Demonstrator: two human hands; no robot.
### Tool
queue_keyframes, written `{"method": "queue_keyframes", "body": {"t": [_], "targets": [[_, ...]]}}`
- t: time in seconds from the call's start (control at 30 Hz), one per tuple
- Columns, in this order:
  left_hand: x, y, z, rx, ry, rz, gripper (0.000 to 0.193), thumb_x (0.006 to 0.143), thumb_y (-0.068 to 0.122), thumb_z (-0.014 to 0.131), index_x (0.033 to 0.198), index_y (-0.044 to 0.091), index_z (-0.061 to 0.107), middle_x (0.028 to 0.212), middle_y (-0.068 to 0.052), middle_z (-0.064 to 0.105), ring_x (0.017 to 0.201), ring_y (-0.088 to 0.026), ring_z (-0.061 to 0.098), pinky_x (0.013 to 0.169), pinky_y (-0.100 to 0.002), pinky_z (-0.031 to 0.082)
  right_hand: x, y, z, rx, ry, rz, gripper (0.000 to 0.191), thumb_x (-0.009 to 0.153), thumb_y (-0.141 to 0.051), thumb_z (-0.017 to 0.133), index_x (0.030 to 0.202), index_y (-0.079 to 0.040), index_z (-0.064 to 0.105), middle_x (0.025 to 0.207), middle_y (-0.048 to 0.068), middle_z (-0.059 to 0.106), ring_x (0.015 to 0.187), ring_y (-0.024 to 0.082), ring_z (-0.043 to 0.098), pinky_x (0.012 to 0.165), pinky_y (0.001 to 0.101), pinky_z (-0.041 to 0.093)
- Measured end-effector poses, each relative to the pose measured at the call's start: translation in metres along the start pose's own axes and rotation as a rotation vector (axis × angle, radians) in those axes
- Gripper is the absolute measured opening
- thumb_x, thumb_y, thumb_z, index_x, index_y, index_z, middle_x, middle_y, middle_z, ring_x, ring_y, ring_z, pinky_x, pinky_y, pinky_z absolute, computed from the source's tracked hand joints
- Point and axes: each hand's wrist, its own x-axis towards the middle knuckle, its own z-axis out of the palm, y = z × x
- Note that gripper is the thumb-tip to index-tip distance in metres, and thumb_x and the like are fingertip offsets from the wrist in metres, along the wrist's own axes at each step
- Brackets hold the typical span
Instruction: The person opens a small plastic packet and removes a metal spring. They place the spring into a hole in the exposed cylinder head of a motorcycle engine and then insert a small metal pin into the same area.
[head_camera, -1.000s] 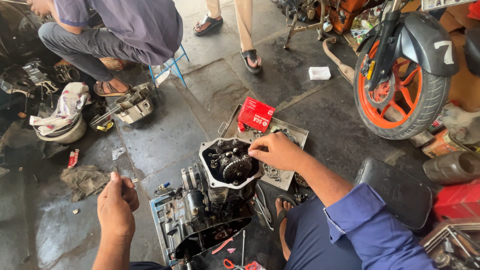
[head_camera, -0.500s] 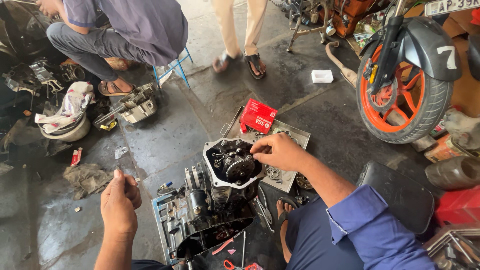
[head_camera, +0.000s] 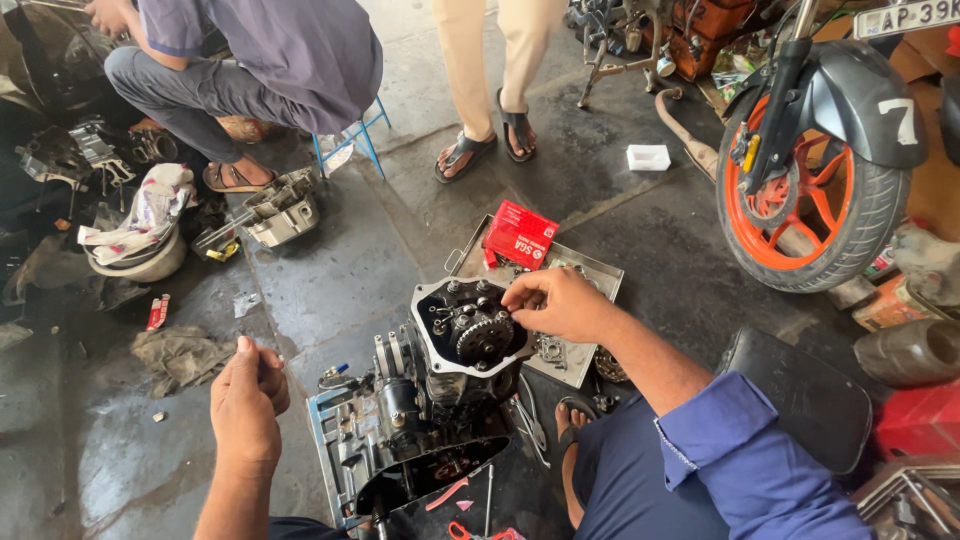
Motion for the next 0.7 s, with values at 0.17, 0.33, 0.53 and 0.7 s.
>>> {"method": "queue_keyframes", "body": {"t": [0.17,0.33,0.53,0.7], "targets": [[-0.0017,-0.0011,-0.0007,0.013,-0.013,0.007,0.043,0.111,0.037,0.045,0.083,0.006,0.054,0.06,0.007,0.031,0.048,-0.005,0.024,0.044,-0.026,0.016,0.0007,0.0006,0.0015,0.05,0.023,-0.021,0.025,0.074,-0.009,0.076,0.098,-0.006,0.074,0.089,0.0,0.077,0.072,0.008,0.067,0.067,0.027,0.056],[-0.0007,-0.0025,-0.0017,0.019,-0.003,-0.001,0.044,0.111,0.038,0.044,0.083,0.006,0.055,0.06,0.007,0.031,0.048,-0.005,0.023,0.044,-0.026,0.016,0.0006,0.0065,0.0037,-0.045,0.015,0.083,0.017,0.083,-0.017,0.079,0.096,-0.006,0.077,0.083,0.003,0.078,0.073,0.007,0.069,0.07,0.0252,0.057],[-0.0007,-0.0009,0.0009,0.011,-0.009,-0.006,0.044,0.111,0.038,0.044,0.082,0.006,0.054,0.06,0.007,0.032,0.048,-0.005,0.023,0.044,-0.026,0.016,0.0002,0.0066,0.0013,0.149,-0.041,0.035,0.021,0.075,-0.009,0.076,0.095,-0.006,0.07,0.089,0.001,0.076,0.072,0.009,0.065,0.066,0.0274,0.054],[-0.0022,0.0008,0.0029,0.043,0.007,0.008,0.043,0.111,0.037,0.044,0.082,0.006,0.054,0.06,0.007,0.031,0.048,-0.006,0.024,0.044,-0.027,0.017,-0.0019,0.0046,-0.0023,-0.046,0.012,-0.058,0.017,0.079,-0.013,0.079,0.091,-0.007,0.068,0.083,0.0,0.075,0.075,0.009,0.07,0.068,0.0266,0.055]]}}
